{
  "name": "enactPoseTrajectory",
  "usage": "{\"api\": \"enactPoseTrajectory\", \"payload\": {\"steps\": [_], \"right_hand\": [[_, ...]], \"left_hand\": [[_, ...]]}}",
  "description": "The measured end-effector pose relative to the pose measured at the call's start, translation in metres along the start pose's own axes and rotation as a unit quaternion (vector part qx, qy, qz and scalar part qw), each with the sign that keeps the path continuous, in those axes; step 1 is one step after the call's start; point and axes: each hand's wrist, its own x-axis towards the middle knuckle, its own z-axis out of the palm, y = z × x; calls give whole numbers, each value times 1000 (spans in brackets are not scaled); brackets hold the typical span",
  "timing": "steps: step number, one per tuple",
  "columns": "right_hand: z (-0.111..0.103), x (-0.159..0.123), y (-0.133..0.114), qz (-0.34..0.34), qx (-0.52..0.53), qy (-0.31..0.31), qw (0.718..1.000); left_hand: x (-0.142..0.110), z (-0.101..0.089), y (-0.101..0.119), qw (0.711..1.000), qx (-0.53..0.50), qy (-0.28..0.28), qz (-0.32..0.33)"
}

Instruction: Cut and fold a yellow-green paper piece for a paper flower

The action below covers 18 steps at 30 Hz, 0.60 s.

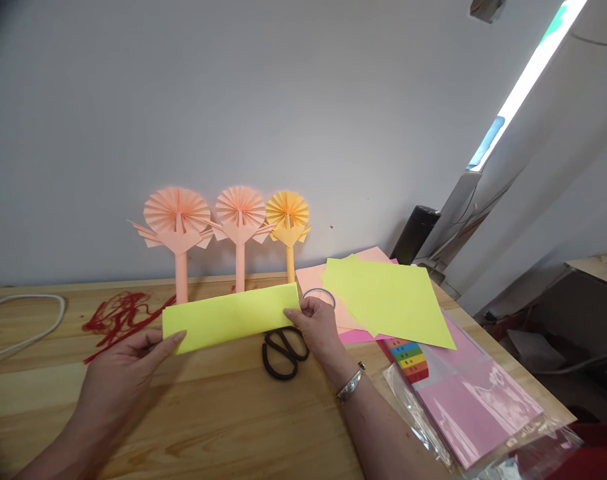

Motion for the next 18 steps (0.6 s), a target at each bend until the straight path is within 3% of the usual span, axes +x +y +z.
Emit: {"api": "enactPoseTrajectory", "payload": {"steps": [18], "right_hand": [[3,-1,-2,9,30,0,999]], "left_hand": [[-1,1,2,999,-8,38,10]]}}
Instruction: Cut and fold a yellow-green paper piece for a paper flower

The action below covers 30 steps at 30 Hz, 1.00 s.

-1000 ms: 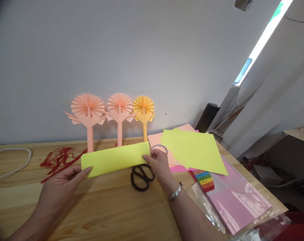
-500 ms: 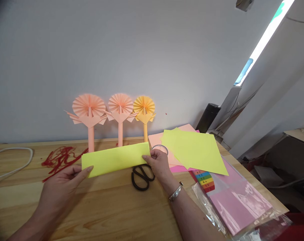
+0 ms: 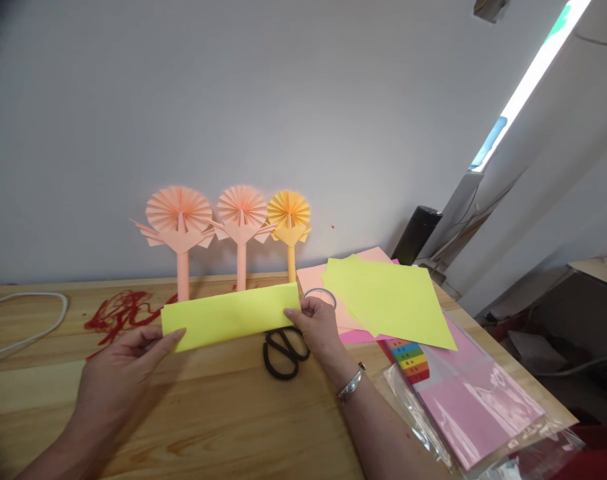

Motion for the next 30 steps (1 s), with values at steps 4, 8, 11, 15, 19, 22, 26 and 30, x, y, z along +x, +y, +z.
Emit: {"api": "enactPoseTrajectory", "payload": {"steps": [4,8,11,15,19,22,26,30], "right_hand": [[0,-1,0,-7,-9,2,1000],[0,0,1,-11,-8,1,1000],[0,0,1,-8,3,3,1000],[1,0,0,-2,13,4,1000],[0,0,1,0,13,3,1000],[0,0,1,-1,22,1,1000],[1,0,0,-1,31,1,1000],[1,-1,-3,-1,19,1,1000]], "left_hand": [[-1,0,3,1000,-6,11,-8],[-2,1,3,1000,-23,13,-15],[0,3,1,997,-79,1,-4],[3,6,0,978,-207,-1,23],[3,7,3,974,-228,-6,-3],[3,7,4,975,-223,-18,-10],[2,6,5,974,-224,-23,-12],[2,6,6,975,-217,-28,-21]]}}
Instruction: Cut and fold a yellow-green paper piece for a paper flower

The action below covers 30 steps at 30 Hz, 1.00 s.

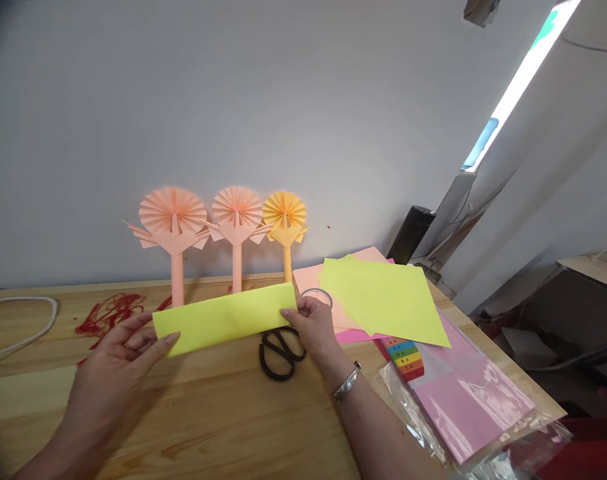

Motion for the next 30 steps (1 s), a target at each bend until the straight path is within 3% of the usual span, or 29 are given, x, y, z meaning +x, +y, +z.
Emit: {"api": "enactPoseTrajectory", "payload": {"steps": [8,21,27,30], "right_hand": [[-2,3,3,-8,-24,10,1000],[0,1,-4,-7,48,10,999],[-3,1,-6,10,37,-54,998],[-4,1,-5,23,12,-28,999]], "left_hand": [[1,-1,-1,1000,12,-25,-10],[-4,3,9,999,41,-21,-7],[-3,3,7,999,43,-27,-5],[-3,3,8,999,49,-21,-3]]}}
